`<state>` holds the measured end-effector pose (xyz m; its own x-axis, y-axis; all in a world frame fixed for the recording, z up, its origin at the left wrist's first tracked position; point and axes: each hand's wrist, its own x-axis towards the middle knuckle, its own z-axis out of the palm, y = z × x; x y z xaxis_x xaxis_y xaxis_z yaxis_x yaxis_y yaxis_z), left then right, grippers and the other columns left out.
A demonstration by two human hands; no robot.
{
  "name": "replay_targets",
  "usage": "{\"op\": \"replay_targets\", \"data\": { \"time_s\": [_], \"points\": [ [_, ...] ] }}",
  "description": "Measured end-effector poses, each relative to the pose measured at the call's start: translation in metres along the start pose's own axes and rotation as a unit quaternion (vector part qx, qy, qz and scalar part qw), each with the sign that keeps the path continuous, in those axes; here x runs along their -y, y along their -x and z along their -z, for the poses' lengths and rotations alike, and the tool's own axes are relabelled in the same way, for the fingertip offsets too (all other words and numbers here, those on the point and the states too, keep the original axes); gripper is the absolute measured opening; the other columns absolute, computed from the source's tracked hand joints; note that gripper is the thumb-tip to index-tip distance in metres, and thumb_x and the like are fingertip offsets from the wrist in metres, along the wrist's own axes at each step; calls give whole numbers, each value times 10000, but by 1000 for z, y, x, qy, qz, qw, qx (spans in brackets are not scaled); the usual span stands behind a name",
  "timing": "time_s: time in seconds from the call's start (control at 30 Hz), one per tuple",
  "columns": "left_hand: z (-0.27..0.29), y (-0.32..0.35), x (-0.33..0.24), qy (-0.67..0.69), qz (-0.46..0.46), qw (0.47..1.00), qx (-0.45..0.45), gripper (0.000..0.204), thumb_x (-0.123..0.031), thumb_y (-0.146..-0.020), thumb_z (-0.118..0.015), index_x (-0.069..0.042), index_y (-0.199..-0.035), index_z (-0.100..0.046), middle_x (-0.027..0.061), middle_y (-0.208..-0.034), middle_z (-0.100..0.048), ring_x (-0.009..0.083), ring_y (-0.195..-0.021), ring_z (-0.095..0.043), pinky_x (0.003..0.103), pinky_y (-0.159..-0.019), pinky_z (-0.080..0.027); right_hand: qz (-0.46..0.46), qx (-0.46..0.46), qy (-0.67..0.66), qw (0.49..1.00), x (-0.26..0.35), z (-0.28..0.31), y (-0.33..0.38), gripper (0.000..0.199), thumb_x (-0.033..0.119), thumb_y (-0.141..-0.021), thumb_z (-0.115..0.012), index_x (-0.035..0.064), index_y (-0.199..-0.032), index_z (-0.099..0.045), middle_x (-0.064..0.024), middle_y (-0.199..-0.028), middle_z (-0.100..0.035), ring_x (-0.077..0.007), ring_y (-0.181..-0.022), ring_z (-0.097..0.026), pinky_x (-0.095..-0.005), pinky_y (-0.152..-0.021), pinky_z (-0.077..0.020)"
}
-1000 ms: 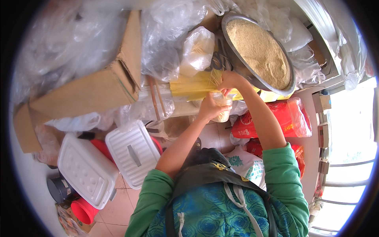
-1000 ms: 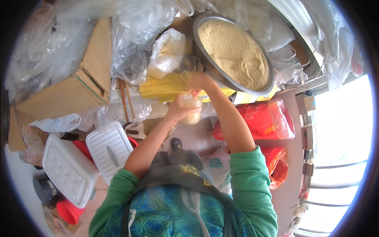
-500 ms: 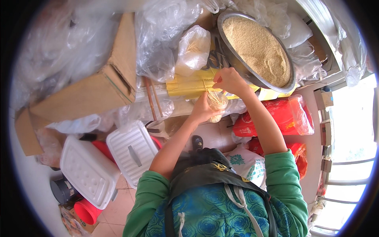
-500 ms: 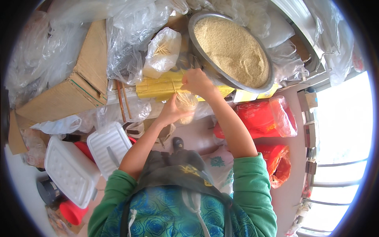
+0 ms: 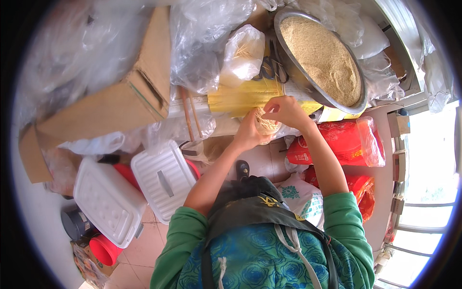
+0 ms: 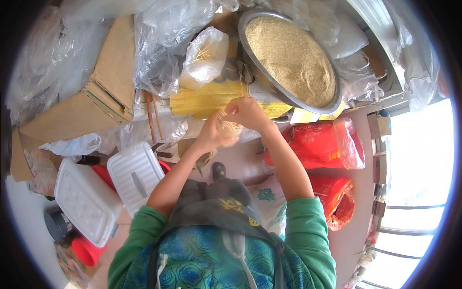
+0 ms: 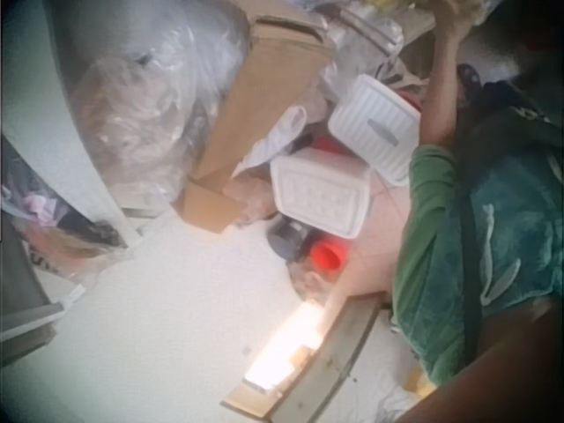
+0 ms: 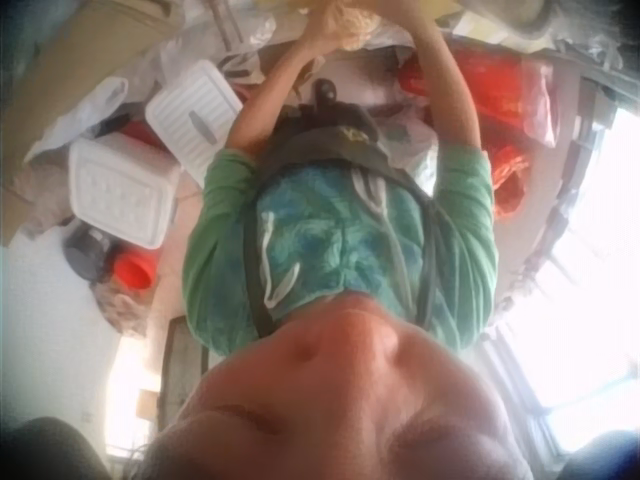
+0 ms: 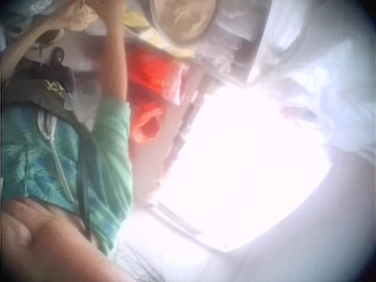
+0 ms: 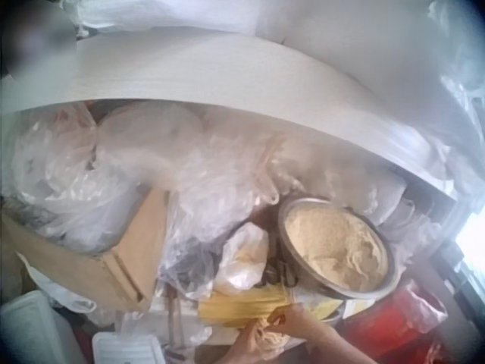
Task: The person gathers dry noodles from a large sack and a metal tray, then portions them into small plastic cups. They place the filled cups into a white styrofoam container and later move to a kitchen counter to place a cup on a digital scale.
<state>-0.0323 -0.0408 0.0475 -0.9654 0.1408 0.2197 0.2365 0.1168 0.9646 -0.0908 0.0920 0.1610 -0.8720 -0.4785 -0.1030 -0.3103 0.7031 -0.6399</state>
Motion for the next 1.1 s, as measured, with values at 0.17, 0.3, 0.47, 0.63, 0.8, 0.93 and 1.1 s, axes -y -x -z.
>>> {"op": "replay_targets", "data": {
  "time_s": [0.17, 0.3, 0.47, 0.63, 0.8, 0.93, 1.1],
  "points": [
    [4, 15, -10, -117, -32, 989, -87, 841, -223, -573, -812, 8, -1248, -367, 213, -1173, -469, 351, -1110, -460, 402, -961, -369, -86, -163, 0, 983, -9, 9, 14, 190, 177, -788, -689, -9, -822, -675, -73, -629, -615, -116, -508, -583, -248, -443, -442],
    [0, 12, -12, -110, -32, 991, -61, 848, -241, -583, -813, 10, -1256, -362, 220, -1208, -439, 350, -1139, -437, 414, -972, -355, 50, -263, 110, 957, -23, -14, -21, 181, 142, -748, -690, -15, -836, -672, -127, -664, -643, -206, -597, -638, -304, -546, -503],
    [-1, 17, -8, -96, 2, 993, -72, 848, -264, -592, -809, 17, -1254, -358, 218, -1213, -438, 341, -1142, -437, 411, -981, -346, -67, -224, 238, 943, -29, -28, -65, 192, 217, -728, -657, 31, -769, -679, -187, -769, -652, -354, -727, -638, -411, -666, -520],
    [-7, 29, -3, -86, 28, 991, -98, 864, -285, -581, -814, 21, -1249, -359, 214, -1186, -459, 343, -1128, -447, 413, -969, -353, -91, -170, 279, 941, -13, -12, -59, 192, 200, -655, -676, 23, -727, -690, -204, -726, -637, -351, -736, -644, -416, -689, -523],
    [-24, 49, 2, -74, 57, 984, -154, 872, -253, -566, -829, -24, -1252, -342, 210, -1184, -427, 378, -1096, -427, 450, -929, -352, -57, -28, 112, 992, 4, -17, 18, 199, 170, -675, -660, -1, -773, -687, -175, -700, -646, -262, -659, -652, -342, -637, -501],
    [-24, 74, 3, -41, 57, 989, -129, 855, -216, -571, -832, 5, -1253, -365, 202, -1172, -457, 353, -1105, -455, 414, -950, -364, -97, 21, 60, 993, 14, -41, 64, 205, 168, -770, -660, -37, -756, -663, -109, -659, -650, -146, -595, -608, -274, -581, -475],
    [4, 133, 15, -25, 7, 991, -130, 871, -216, -581, -831, -14, -1279, -351, 194, -1221, -422, 342, -1156, -429, 409, -975, -354, -148, -1, -48, 988, -3, -45, 89, 202, 144, -832, -631, -46, -766, -649, -45, -619, -618, -68, -579, -534, -219, -548, -430]
  ]
}}
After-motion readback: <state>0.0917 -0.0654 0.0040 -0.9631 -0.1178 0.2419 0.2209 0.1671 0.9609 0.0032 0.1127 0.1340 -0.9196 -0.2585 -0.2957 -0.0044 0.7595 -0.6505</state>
